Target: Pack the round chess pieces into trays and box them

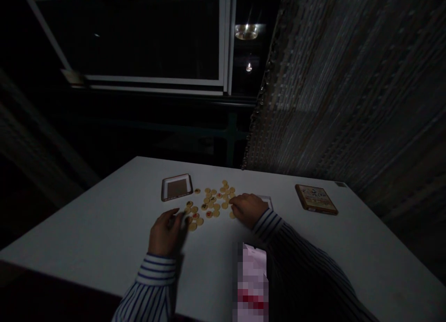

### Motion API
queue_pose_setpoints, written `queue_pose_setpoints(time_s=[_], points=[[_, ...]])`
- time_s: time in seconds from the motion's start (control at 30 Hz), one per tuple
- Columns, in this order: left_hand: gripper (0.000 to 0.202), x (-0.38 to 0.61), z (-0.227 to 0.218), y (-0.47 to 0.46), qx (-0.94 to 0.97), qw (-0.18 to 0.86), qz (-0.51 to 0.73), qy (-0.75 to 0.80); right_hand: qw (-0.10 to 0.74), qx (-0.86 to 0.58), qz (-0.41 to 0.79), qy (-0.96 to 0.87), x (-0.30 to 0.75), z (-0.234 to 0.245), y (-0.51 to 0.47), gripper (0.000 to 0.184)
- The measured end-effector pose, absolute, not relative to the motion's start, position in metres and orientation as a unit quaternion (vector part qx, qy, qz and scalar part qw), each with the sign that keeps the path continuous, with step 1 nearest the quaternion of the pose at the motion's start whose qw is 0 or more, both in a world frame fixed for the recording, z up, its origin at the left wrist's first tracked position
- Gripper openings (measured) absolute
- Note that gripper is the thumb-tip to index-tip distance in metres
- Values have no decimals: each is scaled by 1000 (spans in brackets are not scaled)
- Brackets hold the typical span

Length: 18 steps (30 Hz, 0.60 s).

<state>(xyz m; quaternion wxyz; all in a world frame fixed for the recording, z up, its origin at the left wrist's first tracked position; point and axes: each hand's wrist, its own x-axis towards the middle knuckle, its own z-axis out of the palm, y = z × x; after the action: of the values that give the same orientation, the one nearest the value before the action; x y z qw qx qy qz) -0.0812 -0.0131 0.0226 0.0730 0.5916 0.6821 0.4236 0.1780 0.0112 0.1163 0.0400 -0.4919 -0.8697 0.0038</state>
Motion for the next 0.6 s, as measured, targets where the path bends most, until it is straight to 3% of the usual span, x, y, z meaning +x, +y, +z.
queue_pose_setpoints(time_s=[0.6], points=[[27,-86,-10,-11,674,70,384,627,45,-374,13,-926,110,76,4,32]])
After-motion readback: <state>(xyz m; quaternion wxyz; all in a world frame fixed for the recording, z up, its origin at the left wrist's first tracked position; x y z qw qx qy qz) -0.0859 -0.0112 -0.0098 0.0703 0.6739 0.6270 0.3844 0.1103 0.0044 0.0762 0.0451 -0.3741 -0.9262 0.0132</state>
